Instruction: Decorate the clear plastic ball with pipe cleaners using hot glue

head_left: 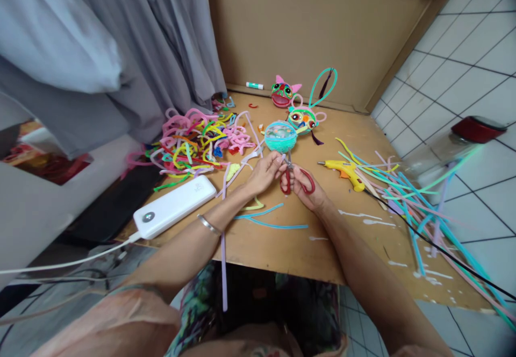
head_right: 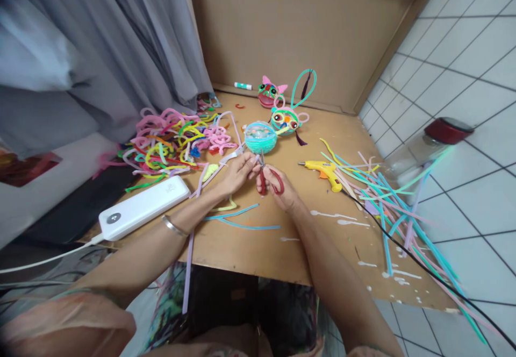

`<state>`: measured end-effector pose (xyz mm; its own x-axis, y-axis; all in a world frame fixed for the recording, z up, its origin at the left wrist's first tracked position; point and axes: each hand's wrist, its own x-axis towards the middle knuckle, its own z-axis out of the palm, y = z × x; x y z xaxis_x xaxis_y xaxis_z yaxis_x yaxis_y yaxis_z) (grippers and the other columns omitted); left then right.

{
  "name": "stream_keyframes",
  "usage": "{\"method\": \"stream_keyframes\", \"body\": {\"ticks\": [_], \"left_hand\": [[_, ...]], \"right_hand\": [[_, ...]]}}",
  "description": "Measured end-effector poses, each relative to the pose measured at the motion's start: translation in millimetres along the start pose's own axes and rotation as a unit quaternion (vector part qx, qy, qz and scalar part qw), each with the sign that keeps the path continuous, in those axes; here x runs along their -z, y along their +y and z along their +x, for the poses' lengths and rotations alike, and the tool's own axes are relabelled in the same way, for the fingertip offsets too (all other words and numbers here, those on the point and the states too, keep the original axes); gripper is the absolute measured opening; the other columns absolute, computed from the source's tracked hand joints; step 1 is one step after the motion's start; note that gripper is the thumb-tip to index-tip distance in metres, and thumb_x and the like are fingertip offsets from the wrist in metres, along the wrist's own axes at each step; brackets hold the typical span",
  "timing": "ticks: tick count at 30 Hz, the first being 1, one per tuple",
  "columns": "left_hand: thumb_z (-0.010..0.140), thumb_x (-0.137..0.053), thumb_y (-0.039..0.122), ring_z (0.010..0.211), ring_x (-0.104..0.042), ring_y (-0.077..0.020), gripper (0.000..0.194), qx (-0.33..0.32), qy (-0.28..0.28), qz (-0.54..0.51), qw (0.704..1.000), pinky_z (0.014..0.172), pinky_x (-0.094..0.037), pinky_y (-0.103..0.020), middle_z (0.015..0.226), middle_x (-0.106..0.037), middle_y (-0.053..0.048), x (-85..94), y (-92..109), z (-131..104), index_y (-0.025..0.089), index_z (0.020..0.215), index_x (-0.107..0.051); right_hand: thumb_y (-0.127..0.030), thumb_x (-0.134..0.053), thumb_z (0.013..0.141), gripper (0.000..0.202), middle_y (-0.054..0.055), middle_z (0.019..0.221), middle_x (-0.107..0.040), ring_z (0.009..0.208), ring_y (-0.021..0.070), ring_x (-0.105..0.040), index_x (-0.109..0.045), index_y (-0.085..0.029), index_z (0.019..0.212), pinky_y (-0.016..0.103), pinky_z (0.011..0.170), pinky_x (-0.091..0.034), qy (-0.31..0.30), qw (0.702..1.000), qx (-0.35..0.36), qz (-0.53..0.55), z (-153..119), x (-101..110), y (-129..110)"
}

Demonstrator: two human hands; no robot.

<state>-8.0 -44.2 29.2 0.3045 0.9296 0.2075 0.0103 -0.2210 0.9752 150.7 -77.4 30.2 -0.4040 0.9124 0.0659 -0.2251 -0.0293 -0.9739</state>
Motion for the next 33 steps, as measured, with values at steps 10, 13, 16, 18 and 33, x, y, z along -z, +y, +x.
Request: {"method": "stream_keyframes", "body": {"ticks": [10,13,16,18,33], "left_hand": [[0.096,-0.046,0.029,0.071,-0.053,-0.0165,0.022,-0.134,-0.001,0.176,0.975,0.072,-0.039,-0.027,0.077,-0.060,-0.002,3.9,7.2,-2.9,0.019,0.079,-0.057],[0.096,-0.045,0.030,0.068,-0.051,-0.0155,0.025,-0.157,0.005,0.199,0.967,0.071,-0.039,-0.026,0.070,-0.057,-0.001,4.8,4.1,-1.5,0.019,0.077,-0.056],[0.097,-0.042,0.028,0.065,-0.050,-0.0138,0.027,-0.187,0.000,0.242,0.952,0.068,-0.040,-0.024,0.068,-0.056,0.000,5.7,0.4,0.2,0.018,0.075,-0.055],[0.098,-0.040,0.025,0.065,-0.051,-0.0130,0.028,-0.200,-0.008,0.258,0.945,0.068,-0.041,-0.023,0.069,-0.057,0.000,5.4,-1.1,0.7,0.018,0.076,-0.056],[0.099,-0.040,0.027,0.070,-0.059,-0.0149,0.030,-0.226,0.017,0.270,0.936,0.067,-0.043,-0.025,0.083,-0.069,-0.006,3.5,-4.9,0.0,0.016,0.095,-0.067]], "right_hand": [[-0.073,-0.068,0.074,0.056,-0.009,0.053,-0.049,0.043,0.0080,-0.039,-0.060,-0.021,0.092,0.024,0.045,-0.031,0.069,0.997,0.000,0.046,-4.6,-6.2,0.1],[-0.073,-0.068,0.074,0.057,-0.009,0.053,-0.049,0.042,0.0077,-0.041,-0.061,-0.020,0.093,0.023,0.044,-0.032,0.077,0.995,-0.002,0.071,-5.7,-10.4,-1.9],[-0.072,-0.065,0.077,0.054,-0.008,0.054,-0.052,0.043,0.0080,-0.044,-0.060,-0.020,0.090,0.023,0.045,-0.034,0.067,0.993,-0.006,0.097,-5.8,-13.6,-2.1],[-0.073,-0.064,0.078,0.053,-0.008,0.051,-0.051,0.041,0.0078,-0.042,-0.059,-0.021,0.087,0.023,0.044,-0.034,0.064,0.992,-0.008,0.106,-5.9,-14.3,-2.0],[-0.072,-0.068,0.074,0.051,-0.014,0.038,-0.037,0.031,0.0048,-0.024,-0.054,-0.023,0.078,0.022,0.038,-0.028,0.116,0.990,-0.004,0.074,-6.2,-21.5,-7.7]]}}
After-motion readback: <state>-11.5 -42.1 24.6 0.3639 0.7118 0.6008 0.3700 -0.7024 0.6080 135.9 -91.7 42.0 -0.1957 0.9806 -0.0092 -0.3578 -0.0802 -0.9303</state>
